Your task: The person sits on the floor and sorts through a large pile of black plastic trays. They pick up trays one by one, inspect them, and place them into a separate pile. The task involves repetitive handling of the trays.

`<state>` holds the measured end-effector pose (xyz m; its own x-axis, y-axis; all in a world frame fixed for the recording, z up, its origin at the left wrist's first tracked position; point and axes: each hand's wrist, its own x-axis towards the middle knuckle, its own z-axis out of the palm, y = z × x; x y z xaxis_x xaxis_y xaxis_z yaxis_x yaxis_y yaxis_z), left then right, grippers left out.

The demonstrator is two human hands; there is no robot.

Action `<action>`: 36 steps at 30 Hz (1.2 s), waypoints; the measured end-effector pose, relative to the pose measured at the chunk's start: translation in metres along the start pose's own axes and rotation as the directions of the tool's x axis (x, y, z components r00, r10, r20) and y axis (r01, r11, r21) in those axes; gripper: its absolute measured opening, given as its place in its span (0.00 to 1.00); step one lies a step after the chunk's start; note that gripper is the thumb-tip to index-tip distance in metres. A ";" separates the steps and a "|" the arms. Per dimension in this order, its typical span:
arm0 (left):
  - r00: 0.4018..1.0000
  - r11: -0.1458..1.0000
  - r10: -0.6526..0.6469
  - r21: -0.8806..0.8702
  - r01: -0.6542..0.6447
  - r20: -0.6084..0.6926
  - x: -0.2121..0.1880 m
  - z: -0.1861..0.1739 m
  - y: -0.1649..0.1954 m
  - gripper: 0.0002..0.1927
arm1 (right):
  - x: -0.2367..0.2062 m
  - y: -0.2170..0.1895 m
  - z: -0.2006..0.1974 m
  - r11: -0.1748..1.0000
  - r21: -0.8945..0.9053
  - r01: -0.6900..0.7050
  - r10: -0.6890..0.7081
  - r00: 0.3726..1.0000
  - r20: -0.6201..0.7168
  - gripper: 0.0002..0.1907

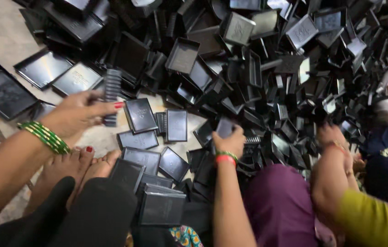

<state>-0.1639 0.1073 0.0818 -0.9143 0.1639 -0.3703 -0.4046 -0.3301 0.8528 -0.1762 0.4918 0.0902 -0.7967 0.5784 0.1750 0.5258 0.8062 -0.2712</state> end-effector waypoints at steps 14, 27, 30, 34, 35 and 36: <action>0.972 0.967 -0.048 -0.234 0.103 0.230 -0.008 0.085 -0.007 0.26 | -0.129 -0.078 -0.077 0.149 0.977 -0.153 -0.779 0.591 0.211 0.41; 0.963 0.998 0.009 -0.055 0.006 0.271 -0.039 0.088 0.002 0.35 | -0.108 -0.069 -0.059 0.012 0.897 -0.443 -0.689 0.646 0.329 0.34; 0.942 0.992 0.081 -0.115 -0.046 0.327 -0.042 0.091 0.001 0.36 | -0.111 -0.072 -0.052 -0.102 0.861 -0.498 -0.681 0.666 0.304 0.33; 0.940 0.987 0.070 -0.160 -0.016 0.335 -0.042 0.092 0.002 0.35 | -0.115 -0.075 -0.041 -0.084 0.890 -0.449 -0.633 0.713 0.300 0.35; 0.940 0.988 0.064 -0.156 -0.011 0.335 -0.043 0.092 0.002 0.35 | -0.115 -0.075 -0.039 -0.085 0.891 -0.447 -0.636 0.712 0.297 0.35; 0.940 0.988 0.058 -0.153 -0.006 0.336 -0.044 0.092 0.002 0.35 | -0.116 -0.076 -0.037 -0.077 0.899 -0.430 -0.633 0.718 0.290 0.37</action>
<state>-0.1233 0.1847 0.1336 -0.8771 0.4474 -0.1750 -0.3969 -0.4696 0.7886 -0.1123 0.3680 0.1251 -0.9911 -0.1308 0.0229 0.0348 -0.4223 -0.9058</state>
